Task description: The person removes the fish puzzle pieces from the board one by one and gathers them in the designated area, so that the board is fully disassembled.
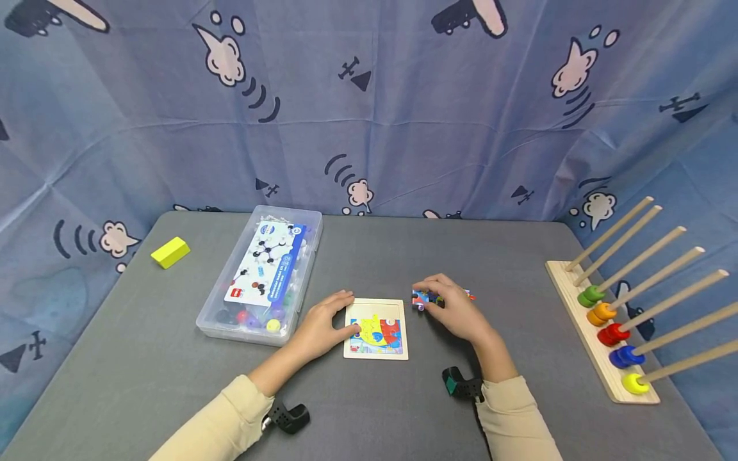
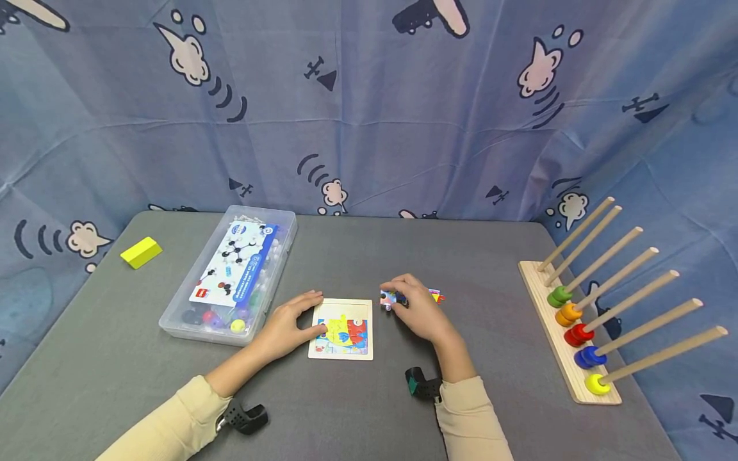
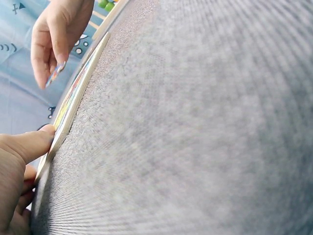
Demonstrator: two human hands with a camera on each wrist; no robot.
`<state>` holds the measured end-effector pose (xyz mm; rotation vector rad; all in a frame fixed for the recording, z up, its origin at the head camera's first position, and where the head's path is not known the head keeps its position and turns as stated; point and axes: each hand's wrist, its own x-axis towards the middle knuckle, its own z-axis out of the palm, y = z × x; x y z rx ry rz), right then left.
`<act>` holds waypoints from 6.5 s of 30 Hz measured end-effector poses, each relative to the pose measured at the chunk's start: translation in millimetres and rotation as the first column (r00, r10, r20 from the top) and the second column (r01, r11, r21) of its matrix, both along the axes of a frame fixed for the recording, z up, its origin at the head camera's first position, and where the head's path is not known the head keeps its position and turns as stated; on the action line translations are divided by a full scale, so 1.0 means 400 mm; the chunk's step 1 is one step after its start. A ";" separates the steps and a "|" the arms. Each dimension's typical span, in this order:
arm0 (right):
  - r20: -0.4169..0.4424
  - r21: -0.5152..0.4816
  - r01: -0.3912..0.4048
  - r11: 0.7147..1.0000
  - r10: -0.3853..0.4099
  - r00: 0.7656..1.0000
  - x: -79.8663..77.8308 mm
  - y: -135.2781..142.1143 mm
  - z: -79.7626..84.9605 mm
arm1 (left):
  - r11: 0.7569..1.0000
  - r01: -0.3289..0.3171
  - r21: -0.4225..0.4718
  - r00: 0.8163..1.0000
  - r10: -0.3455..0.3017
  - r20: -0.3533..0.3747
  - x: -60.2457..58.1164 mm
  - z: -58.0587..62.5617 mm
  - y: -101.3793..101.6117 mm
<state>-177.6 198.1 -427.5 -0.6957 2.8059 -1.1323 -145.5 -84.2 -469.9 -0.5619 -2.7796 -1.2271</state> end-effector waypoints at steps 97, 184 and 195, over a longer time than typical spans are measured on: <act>0.035 0.059 -0.181 0.982 0.180 0.983 0.083 -0.231 -0.037 | 0.978 0.192 -0.082 0.978 -0.184 0.095 0.037 0.024 -0.018; -0.073 0.005 -0.091 0.996 0.091 0.993 0.028 0.103 -0.061 | 0.983 0.164 -0.080 0.983 -0.155 0.102 0.040 0.027 -0.016; -0.014 -0.042 -0.091 0.995 0.090 0.996 0.030 0.108 -0.055 | 0.983 0.163 -0.090 0.983 -0.153 0.104 0.038 0.026 -0.016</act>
